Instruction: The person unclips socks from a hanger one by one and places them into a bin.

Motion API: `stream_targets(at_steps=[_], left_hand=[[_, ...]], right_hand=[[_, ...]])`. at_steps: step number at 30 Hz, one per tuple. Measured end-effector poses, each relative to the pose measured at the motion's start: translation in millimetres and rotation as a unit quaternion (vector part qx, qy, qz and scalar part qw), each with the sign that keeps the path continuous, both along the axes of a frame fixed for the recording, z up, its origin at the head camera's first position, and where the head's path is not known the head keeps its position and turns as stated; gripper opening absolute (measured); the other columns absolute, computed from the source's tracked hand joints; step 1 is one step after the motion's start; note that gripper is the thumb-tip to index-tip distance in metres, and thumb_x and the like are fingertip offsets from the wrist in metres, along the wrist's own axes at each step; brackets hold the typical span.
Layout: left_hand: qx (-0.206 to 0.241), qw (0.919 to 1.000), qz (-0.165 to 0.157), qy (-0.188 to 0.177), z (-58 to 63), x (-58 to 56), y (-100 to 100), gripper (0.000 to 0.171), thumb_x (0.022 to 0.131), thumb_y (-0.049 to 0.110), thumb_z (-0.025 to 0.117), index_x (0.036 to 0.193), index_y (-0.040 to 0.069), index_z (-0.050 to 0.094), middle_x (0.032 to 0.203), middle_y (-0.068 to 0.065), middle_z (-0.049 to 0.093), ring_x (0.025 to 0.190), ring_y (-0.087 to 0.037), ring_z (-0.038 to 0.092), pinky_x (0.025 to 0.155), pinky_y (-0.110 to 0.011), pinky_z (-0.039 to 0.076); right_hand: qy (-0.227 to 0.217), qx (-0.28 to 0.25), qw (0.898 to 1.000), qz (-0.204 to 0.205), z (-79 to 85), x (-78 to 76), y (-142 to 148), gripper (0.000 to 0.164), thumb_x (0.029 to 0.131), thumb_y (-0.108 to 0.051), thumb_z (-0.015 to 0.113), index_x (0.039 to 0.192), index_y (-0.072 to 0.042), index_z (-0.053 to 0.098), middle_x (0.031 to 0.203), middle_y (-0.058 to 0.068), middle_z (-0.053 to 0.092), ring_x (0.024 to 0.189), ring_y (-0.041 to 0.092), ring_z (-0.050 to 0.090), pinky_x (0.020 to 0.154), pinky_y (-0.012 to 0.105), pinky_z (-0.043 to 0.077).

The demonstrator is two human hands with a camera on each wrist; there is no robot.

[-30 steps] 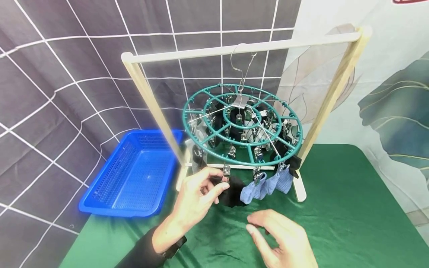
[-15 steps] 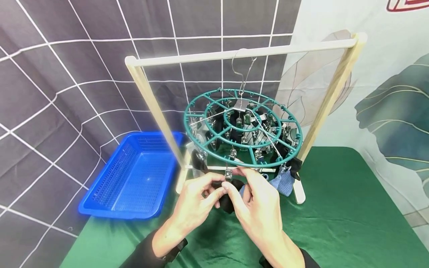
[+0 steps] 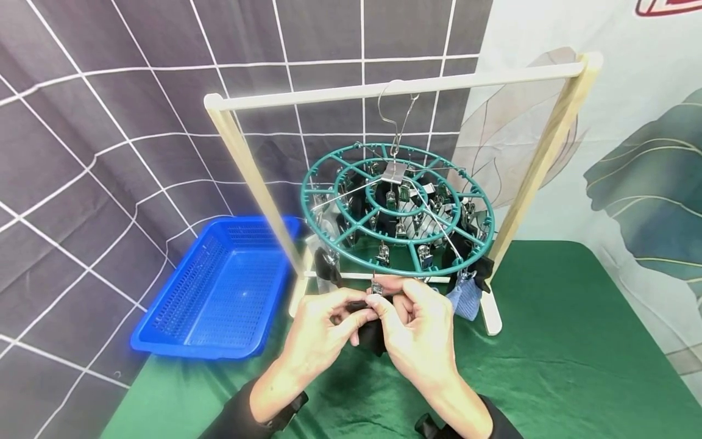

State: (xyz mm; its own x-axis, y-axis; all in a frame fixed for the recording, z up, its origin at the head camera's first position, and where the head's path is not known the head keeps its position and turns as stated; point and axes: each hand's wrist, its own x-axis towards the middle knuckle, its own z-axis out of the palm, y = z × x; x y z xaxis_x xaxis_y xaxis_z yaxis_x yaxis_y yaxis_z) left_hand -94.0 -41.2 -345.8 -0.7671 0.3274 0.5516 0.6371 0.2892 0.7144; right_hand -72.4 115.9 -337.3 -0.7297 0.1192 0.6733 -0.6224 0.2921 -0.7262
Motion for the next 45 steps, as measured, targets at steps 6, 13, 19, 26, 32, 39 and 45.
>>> stream_targets(at_steps=[6,13,19,26,32,39,45], left_hand=[[-0.029,0.9995,-0.002,-0.016,-8.2,-2.1,-5,0.029,0.081,0.028,0.074,0.109,0.022,0.072,0.057,0.004,0.068,0.042,0.001,0.057,0.039,-0.012,0.041],[-0.020,0.9956,0.013,-0.091,3.2,4.1,-28,0.017,0.083,0.023,0.073,0.098,0.017,0.075,0.055,0.000,0.067,0.041,-0.003,0.058,0.036,-0.016,0.042],[0.039,0.9800,0.113,-0.160,24.8,-21.2,-102,0.021,0.083,0.026,0.072,0.101,0.014,0.073,0.061,-0.009,0.068,0.044,-0.019,0.060,0.030,-0.021,0.037],[-0.012,0.9422,0.283,-0.178,6.4,-71.6,-196,0.035,0.083,0.035,0.072,0.105,0.009,0.073,0.056,-0.001,0.065,0.042,-0.014,0.059,0.028,-0.021,0.026],[-0.190,0.9013,0.324,-0.215,-18.1,-84.1,-236,0.033,0.088,0.030,0.066,0.110,0.005,0.070,0.057,0.001,0.068,0.049,-0.011,0.062,0.044,-0.025,0.039],[-0.297,0.8648,0.364,-0.179,-38.6,-79.3,-254,0.030,0.086,0.027,0.067,0.103,0.003,0.070,0.066,-0.011,0.074,0.060,-0.026,0.066,0.060,-0.043,0.047],[-0.261,0.8851,0.384,0.036,-13.9,-55.3,-202,0.038,0.084,0.026,0.070,0.114,0.003,0.066,0.109,-0.021,0.069,0.081,-0.036,0.066,0.065,-0.053,0.053]], right_hand=[[-0.006,-0.059,0.998,0.014,-5.0,-1.7,-1,0.025,0.070,0.020,0.072,0.091,0.008,0.068,0.084,0.026,0.072,0.055,0.014,0.066,0.041,0.012,0.045],[0.018,-0.050,0.999,0.004,2.7,0.6,-5,0.028,0.066,0.021,0.074,0.091,0.010,0.068,0.079,0.026,0.071,0.048,0.007,0.056,0.035,0.018,0.036],[0.030,-0.040,0.999,-0.005,6.9,2.1,-7,0.029,0.065,0.020,0.075,0.091,0.010,0.068,0.072,0.020,0.071,0.043,0.004,0.040,0.033,0.021,0.028],[0.059,-0.008,0.998,-0.029,-2.7,-1.6,-3,0.032,0.065,0.011,0.079,0.095,0.001,0.074,0.078,0.016,0.073,0.046,0.002,0.034,0.035,0.017,0.026],[0.073,-0.002,0.997,-0.028,1.1,0.6,-5,0.033,0.066,0.011,0.079,0.097,0.001,0.074,0.080,0.019,0.073,0.046,0.002,0.035,0.035,0.016,0.025],[0.085,0.019,0.995,-0.039,14.7,6.9,-9,0.035,0.066,0.011,0.078,0.099,0.002,0.073,0.080,0.020,0.073,0.042,0.002,0.033,0.035,0.014,0.024],[0.101,0.037,0.993,-0.057,19.2,7.7,-11,0.036,0.064,0.009,0.079,0.098,0.001,0.074,0.075,0.017,0.071,0.042,0.002,0.033,0.037,0.014,0.025]])
